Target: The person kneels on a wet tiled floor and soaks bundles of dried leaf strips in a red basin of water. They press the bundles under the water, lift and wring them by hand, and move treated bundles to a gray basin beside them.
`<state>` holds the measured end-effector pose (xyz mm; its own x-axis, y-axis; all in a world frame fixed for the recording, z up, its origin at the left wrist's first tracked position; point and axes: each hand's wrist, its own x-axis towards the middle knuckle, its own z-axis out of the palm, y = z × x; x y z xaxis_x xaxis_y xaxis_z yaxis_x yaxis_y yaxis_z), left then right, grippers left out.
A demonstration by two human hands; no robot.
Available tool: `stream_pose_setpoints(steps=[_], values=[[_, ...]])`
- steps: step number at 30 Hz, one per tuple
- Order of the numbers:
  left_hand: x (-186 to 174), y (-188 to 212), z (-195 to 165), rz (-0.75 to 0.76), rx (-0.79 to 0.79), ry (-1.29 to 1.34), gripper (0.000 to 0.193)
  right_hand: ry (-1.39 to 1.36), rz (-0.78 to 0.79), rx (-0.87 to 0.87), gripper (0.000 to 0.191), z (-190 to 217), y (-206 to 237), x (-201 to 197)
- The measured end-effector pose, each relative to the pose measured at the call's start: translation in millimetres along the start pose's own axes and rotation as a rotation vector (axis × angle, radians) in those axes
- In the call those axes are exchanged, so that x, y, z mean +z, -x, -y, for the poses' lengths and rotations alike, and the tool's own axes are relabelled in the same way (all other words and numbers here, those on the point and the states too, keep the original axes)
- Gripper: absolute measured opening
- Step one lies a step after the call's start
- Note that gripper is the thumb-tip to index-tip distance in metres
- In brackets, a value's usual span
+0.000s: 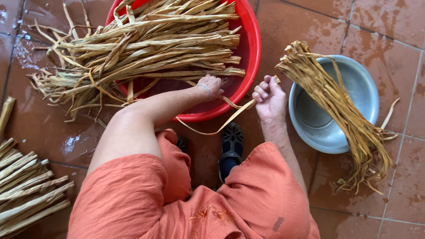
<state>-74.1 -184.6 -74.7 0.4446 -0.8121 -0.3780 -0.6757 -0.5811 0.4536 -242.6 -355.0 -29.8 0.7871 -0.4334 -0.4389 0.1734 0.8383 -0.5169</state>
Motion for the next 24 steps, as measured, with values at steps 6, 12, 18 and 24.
stream_pose_setpoints(steps=[6, 12, 18, 24], values=[[-17.1, -21.3, -10.5, -0.147, -0.014, 0.225, 0.028, 0.104, -0.008, -0.081, 0.015, -10.2, -13.8, -14.3], [-23.0, -20.8, -32.1, -0.225, 0.116, 0.781, 0.018, 0.220, 0.015, -0.165, 0.017, -24.9, -24.8, -8.0], [-38.6, -4.5, -62.1, -0.137, 0.105, 0.749, 0.031, 0.453, -0.040, -0.405, 0.020, -37.3, -18.9, 18.4], [-41.3, -10.8, -67.5, -0.219, 0.274, 0.765, 0.034, 0.171, 0.041, -0.219, 0.025, -37.1, -11.6, 33.5]])
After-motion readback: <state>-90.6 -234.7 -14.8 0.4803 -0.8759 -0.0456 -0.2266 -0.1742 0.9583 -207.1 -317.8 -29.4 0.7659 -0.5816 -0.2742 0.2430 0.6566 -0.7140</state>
